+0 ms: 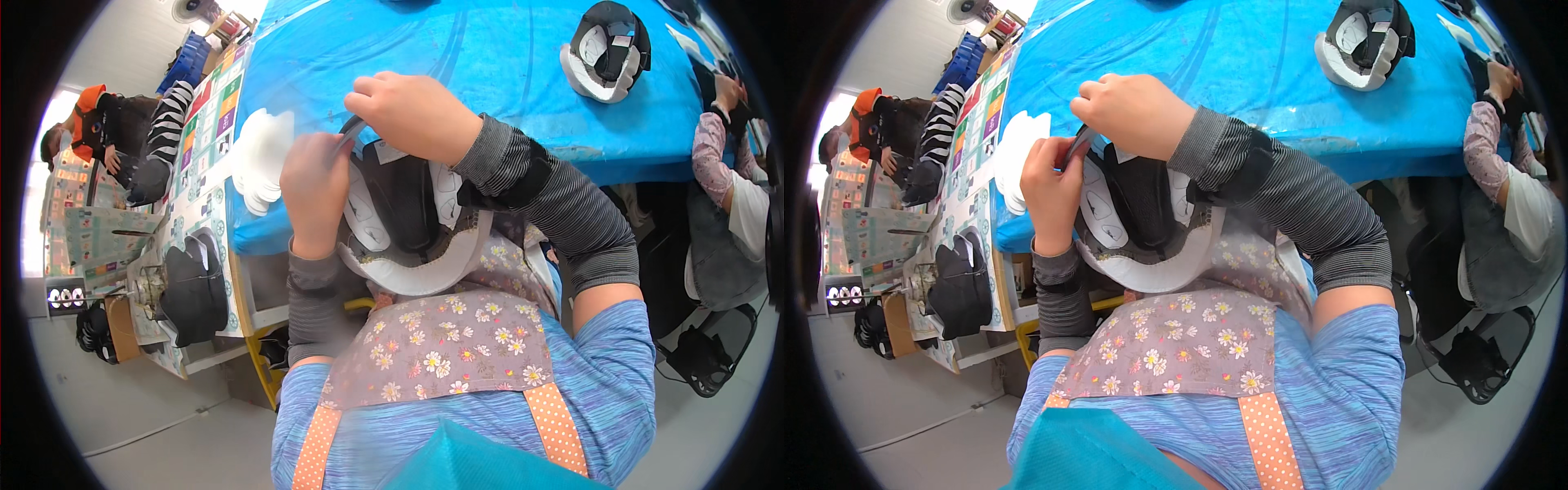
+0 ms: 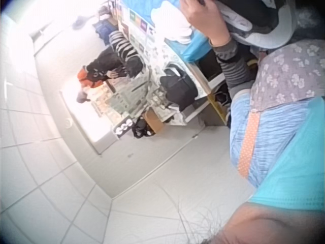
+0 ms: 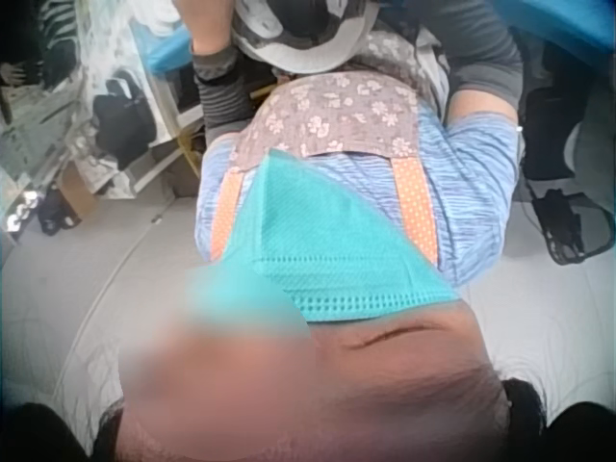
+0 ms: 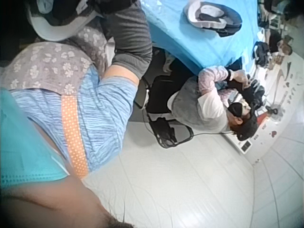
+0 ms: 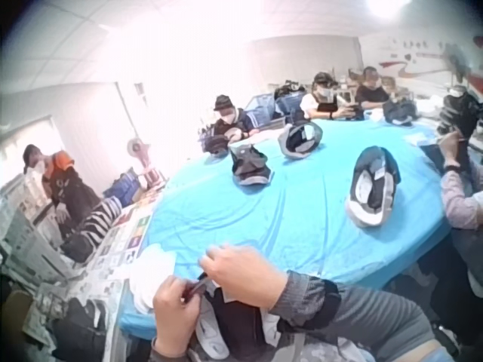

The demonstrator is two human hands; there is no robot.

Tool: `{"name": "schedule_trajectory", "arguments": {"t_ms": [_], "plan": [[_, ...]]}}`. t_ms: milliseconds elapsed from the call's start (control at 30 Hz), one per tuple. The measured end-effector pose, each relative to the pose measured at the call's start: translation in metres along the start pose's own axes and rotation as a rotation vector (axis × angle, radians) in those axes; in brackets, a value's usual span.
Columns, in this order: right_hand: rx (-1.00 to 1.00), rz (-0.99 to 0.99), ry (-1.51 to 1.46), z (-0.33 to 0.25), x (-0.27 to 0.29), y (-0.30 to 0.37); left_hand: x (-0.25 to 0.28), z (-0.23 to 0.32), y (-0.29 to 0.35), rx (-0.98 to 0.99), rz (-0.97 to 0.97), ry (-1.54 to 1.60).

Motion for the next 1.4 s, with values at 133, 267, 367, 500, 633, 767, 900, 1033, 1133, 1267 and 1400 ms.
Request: {"name": "schedule_trajectory", "arguments": {"t_ms": [133, 267, 367, 500, 633, 767, 900, 1033, 1133, 1267, 1400], "plan": [[0.113, 0.027, -0.089, -0.002, -0.002, 0.002, -0.002, 0.007, -0.001, -0.001, -0.016, -0.024], [0.063, 0.057, -0.174, 0.004, -0.007, 0.006, -0.003, 0.001, 0.001, 0.049, -0.012, 0.012], [-0.012, 0.071, -0.21, 0.013, -0.003, 0.012, -0.007, -0.004, 0.001, 0.162, -0.066, 0.09], [-0.195, 0.098, -0.283, 0.037, 0.001, 0.029, -0.008, -0.002, 0.002, 0.137, -0.048, 0.055], [-0.178, 0.151, -0.238, 0.039, -0.001, 0.036, -0.01, 0.002, 0.003, 0.127, -0.031, 0.011], [-0.201, 0.199, -0.319, 0.038, 0.005, 0.042, -0.007, 0.003, 0.006, 0.127, -0.023, 0.039], [-0.256, 0.25, -0.357, 0.049, 0.008, 0.056, -0.006, 0.001, 0.009, 0.16, -0.012, 0.092], [-0.315, 0.267, -0.289, 0.048, 0.007, 0.061, -0.004, 0.003, 0.011, 0.128, 0.018, 0.063], [-0.299, 0.298, -0.29, 0.045, 0.009, 0.064, -0.004, 0.001, 0.014, 0.115, 0.03, 0.07], [-0.349, 0.315, -0.342, 0.052, 0.009, 0.078, -0.005, 0.001, 0.016, 0.172, 0.007, 0.132], [-0.37, 0.371, -0.278, 0.051, 0.008, 0.086, -0.004, 0.005, 0.016, 0.131, 0.027, 0.14]]}}
Point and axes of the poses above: each hand's wrist, its own y-axis away from the middle knuckle, its own x-axis out of the back of the hand, z = x × y, the point moved 10 cm from there along -y, towards the middle knuckle, and after that the axes turned 4 degrees about -y, right-handed, at the moved point
